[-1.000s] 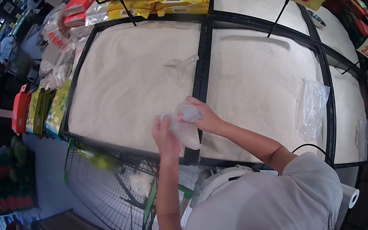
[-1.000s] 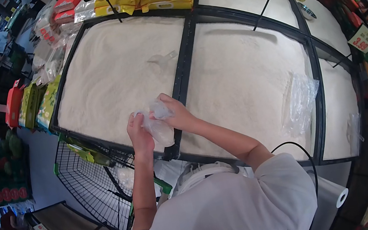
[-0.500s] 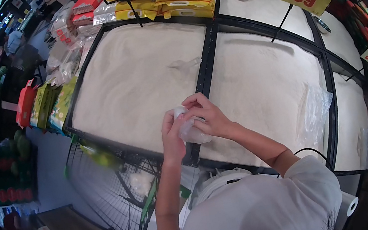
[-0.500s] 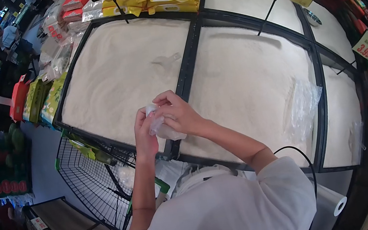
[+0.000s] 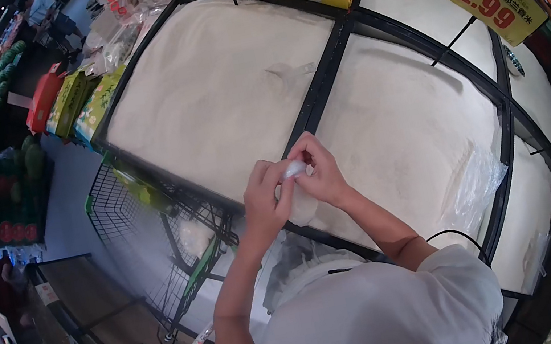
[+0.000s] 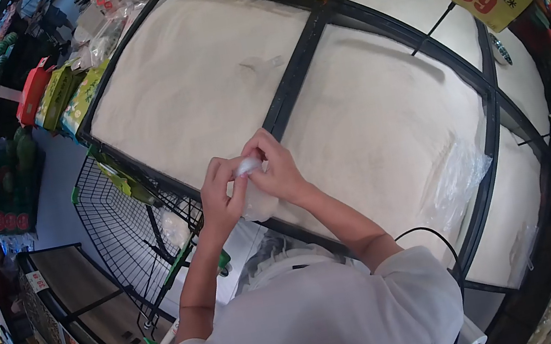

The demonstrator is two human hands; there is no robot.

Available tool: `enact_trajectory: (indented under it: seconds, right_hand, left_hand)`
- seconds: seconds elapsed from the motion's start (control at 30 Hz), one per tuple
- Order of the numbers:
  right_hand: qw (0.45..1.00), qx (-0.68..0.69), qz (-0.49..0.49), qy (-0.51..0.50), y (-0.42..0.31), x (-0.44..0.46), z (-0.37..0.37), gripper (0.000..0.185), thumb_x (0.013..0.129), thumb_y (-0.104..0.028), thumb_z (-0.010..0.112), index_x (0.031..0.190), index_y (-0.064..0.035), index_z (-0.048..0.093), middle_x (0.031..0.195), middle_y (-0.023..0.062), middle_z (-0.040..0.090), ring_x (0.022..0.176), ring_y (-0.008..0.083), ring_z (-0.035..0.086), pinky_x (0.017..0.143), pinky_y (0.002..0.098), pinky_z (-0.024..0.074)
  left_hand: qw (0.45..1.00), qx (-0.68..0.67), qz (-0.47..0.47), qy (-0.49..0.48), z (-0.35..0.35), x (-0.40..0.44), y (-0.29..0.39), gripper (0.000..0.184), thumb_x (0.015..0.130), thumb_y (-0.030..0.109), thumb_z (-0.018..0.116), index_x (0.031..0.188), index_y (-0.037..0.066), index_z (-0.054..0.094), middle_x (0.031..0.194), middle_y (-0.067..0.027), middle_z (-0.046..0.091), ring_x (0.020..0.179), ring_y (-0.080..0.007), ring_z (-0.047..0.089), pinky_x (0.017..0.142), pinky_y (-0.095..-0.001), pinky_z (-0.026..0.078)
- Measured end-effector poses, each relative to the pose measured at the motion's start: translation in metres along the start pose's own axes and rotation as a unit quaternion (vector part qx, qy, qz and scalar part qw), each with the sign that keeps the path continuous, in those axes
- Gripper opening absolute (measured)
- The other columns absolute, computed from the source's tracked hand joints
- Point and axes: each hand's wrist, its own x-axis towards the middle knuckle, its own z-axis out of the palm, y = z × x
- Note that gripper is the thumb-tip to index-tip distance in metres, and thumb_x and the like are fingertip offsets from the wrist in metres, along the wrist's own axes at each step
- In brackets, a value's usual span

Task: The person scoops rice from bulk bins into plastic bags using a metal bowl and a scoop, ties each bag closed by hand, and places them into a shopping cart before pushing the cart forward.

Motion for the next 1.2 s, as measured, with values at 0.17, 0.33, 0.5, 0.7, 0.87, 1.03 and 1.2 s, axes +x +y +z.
enact_trajectory:
  seconds: [0.17, 0.33, 0.5, 0.7, 0.87, 1.03, 1.2]
  right_hand:
    - [0.998, 0.007, 0.061, 0.001, 0.01, -0.019, -0.005, 0.028, 0.066, 0.005, 0.066, 0.087, -0.0056, 0.052, 0.071, 0.0005, 0.046, 0.066, 0.0101, 0.044, 0.059, 0.0249, 0.0397]
    - [0.993, -0.042, 0.111, -0.001, -0.023, -0.032, -0.005, 0.023, 0.076, -0.008, 0.076, 0.082, -0.0058, 0.054, 0.072, -0.0011, 0.049, 0.065, 0.0087, 0.046, 0.059, 0.0236, 0.0406]
    - [0.992, -0.104, 0.077, 0.0, -0.045, -0.052, 0.021, 0.031, 0.075, -0.019, 0.081, 0.077, -0.0061, 0.053, 0.072, 0.0003, 0.053, 0.067, 0.0116, 0.05, 0.058, 0.0264, 0.0418]
    - [0.983, -0.178, 0.005, -0.041, -0.074, -0.089, 0.073, 0.032, 0.073, -0.021, 0.083, 0.078, -0.0067, 0.054, 0.074, 0.0025, 0.055, 0.072, 0.0164, 0.054, 0.061, 0.0286, 0.0444]
    - [0.989, -0.118, 0.021, -0.087, -0.094, -0.131, 0.128, 0.032, 0.076, -0.016, 0.08, 0.096, -0.0058, 0.058, 0.091, 0.0048, 0.059, 0.082, 0.0157, 0.058, 0.069, 0.028, 0.0487]
    - [0.991, 0.008, 0.021, -0.128, -0.098, -0.175, 0.172, 0.049, 0.083, -0.009, 0.072, 0.127, -0.0048, 0.051, 0.117, 0.0082, 0.056, 0.106, 0.0177, 0.058, 0.087, 0.0292, 0.0499]
    - [0.987, -0.077, 0.028, -0.138, -0.059, -0.201, 0.215, 0.039, 0.086, -0.007, 0.068, 0.123, -0.0049, 0.056, 0.111, 0.0085, 0.059, 0.104, 0.0176, 0.058, 0.088, 0.0302, 0.0485]
  left_hand:
    - [0.993, 0.089, 0.079, -0.007, 0.016, -0.022, 0.016, 0.036, 0.078, 0.0, 0.064, 0.114, 0.004, 0.061, 0.094, -0.0136, 0.057, 0.084, -0.0273, 0.059, 0.065, -0.0352, 0.049]
    - [0.997, -0.058, -0.048, 0.009, 0.019, -0.042, 0.018, 0.061, 0.077, -0.001, 0.064, 0.135, 0.006, 0.046, 0.094, -0.0097, 0.058, 0.086, -0.0184, 0.059, 0.076, -0.0296, 0.051]
    - [0.987, -0.095, -0.127, 0.031, 0.004, -0.063, 0.024, 0.063, 0.073, -0.001, 0.065, 0.133, 0.005, 0.047, 0.103, -0.0112, 0.058, 0.095, -0.0218, 0.061, 0.084, -0.0311, 0.052]
    - [0.978, -0.16, -0.13, 0.031, -0.037, -0.125, 0.012, 0.057, 0.07, 0.0, 0.067, 0.124, 0.005, 0.05, 0.109, -0.0141, 0.062, 0.101, -0.0258, 0.065, 0.089, -0.0333, 0.052]
    - [0.98, -0.163, -0.102, 0.045, -0.096, -0.177, 0.003, 0.059, 0.074, -0.003, 0.066, 0.129, 0.008, 0.048, 0.113, -0.0135, 0.063, 0.103, -0.0199, 0.064, 0.089, -0.0318, 0.051]
    - [0.948, -0.237, -0.191, 0.089, -0.188, -0.232, -0.027, 0.051, 0.083, -0.008, 0.063, 0.13, 0.006, 0.05, 0.119, -0.005, 0.057, 0.104, -0.0113, 0.058, 0.089, -0.0252, 0.047]
    - [0.961, -0.116, -0.196, 0.154, -0.269, -0.276, -0.047, 0.038, 0.083, -0.004, 0.062, 0.12, 0.006, 0.056, 0.105, -0.0026, 0.058, 0.095, -0.012, 0.058, 0.081, -0.0253, 0.047]
